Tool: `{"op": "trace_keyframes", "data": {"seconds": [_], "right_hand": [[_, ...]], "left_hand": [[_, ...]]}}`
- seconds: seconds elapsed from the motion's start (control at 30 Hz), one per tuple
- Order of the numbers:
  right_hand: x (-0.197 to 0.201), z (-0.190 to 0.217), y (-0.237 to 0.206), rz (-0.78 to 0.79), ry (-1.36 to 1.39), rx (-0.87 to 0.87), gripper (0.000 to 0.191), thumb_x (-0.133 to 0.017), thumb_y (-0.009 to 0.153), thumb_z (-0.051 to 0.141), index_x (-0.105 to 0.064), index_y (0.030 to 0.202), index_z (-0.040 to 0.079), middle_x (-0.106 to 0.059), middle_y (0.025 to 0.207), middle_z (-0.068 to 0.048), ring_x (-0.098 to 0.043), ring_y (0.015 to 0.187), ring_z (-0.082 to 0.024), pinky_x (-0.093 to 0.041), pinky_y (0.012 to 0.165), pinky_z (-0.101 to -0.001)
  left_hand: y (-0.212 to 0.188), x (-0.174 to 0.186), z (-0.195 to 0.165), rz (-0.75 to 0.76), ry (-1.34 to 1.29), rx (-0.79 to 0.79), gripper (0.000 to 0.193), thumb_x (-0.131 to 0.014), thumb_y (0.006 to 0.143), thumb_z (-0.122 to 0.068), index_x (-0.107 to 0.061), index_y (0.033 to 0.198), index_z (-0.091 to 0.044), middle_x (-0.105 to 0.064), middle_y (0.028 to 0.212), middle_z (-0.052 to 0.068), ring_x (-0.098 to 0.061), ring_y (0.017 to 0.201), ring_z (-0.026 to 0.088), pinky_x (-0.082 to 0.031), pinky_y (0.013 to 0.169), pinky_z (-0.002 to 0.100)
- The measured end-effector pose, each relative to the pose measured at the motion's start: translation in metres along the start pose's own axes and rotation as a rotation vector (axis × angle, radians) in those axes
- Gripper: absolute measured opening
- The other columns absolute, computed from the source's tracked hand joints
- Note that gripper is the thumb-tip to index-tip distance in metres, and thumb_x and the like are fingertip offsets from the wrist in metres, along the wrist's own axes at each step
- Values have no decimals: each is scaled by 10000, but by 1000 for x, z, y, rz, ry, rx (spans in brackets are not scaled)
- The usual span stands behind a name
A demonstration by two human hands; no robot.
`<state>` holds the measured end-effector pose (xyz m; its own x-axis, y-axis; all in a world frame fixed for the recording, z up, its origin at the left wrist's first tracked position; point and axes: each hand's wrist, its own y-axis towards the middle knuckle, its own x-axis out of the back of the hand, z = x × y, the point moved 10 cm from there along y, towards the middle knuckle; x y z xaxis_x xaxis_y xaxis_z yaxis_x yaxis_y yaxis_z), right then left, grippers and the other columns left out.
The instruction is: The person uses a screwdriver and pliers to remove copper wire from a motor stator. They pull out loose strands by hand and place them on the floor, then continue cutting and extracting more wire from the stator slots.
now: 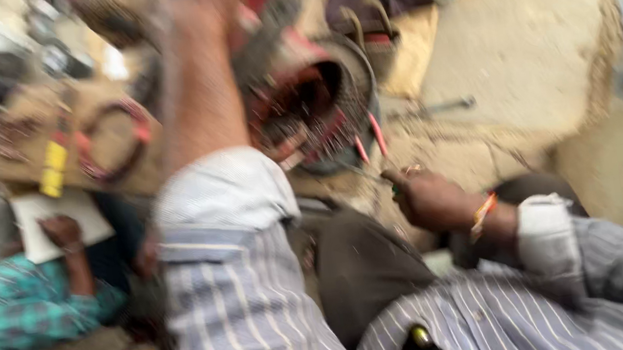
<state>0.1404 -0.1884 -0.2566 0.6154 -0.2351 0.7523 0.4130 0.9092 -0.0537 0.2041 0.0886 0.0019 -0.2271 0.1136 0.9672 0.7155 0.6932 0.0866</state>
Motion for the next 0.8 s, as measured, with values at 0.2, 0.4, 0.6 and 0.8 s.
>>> {"op": "trace_keyframes", "data": {"seconds": [0.2, 0.4, 0.6, 0.8], "right_hand": [[8, 74, 83, -176, -347, 258, 221, -592, 861, 124, -653, 1059, 46, -622, 919, -208, -641, 853, -399, -516, 674, -498], [7, 79, 100, -193, -516, 256, 119, -629, 790, 187, -707, 843, 116, -672, 908, -139, -610, 999, -325, -463, 875, -505], [72, 28, 70, -526, -383, -72, 608, -738, 804, 514, -645, 1064, -27, -670, 1111, -248, -579, 1080, -423, -441, 898, -523], [61, -16, 93, -74, -73, -421, 581, -746, 844, 506, -634, 1132, 14, -679, 1005, -260, -669, 940, -414, -546, 837, -496]], "left_hand": [[30, -17, 20, 110, -80, 156, 917, -490, 864, -693, -551, 1412, 39, -514, 1493, 245, -512, 1362, 387, -382, 1143, 585], [45, -43, 30, 91, -169, 110, 964, -515, 821, -689, -471, 1428, 58, -421, 1480, 295, -461, 1328, 423, -453, 1025, 589], [38, -41, 33, 79, -65, 67, 865, -457, 880, -717, -557, 1338, 10, -612, 1280, 217, -605, 1171, 325, -457, 1018, 565], [30, -24, 30, -36, -15, 53, 774, -514, 859, -718, -628, 1157, -13, -587, 1170, 239, -540, 1070, 415, -419, 868, 653]]}}
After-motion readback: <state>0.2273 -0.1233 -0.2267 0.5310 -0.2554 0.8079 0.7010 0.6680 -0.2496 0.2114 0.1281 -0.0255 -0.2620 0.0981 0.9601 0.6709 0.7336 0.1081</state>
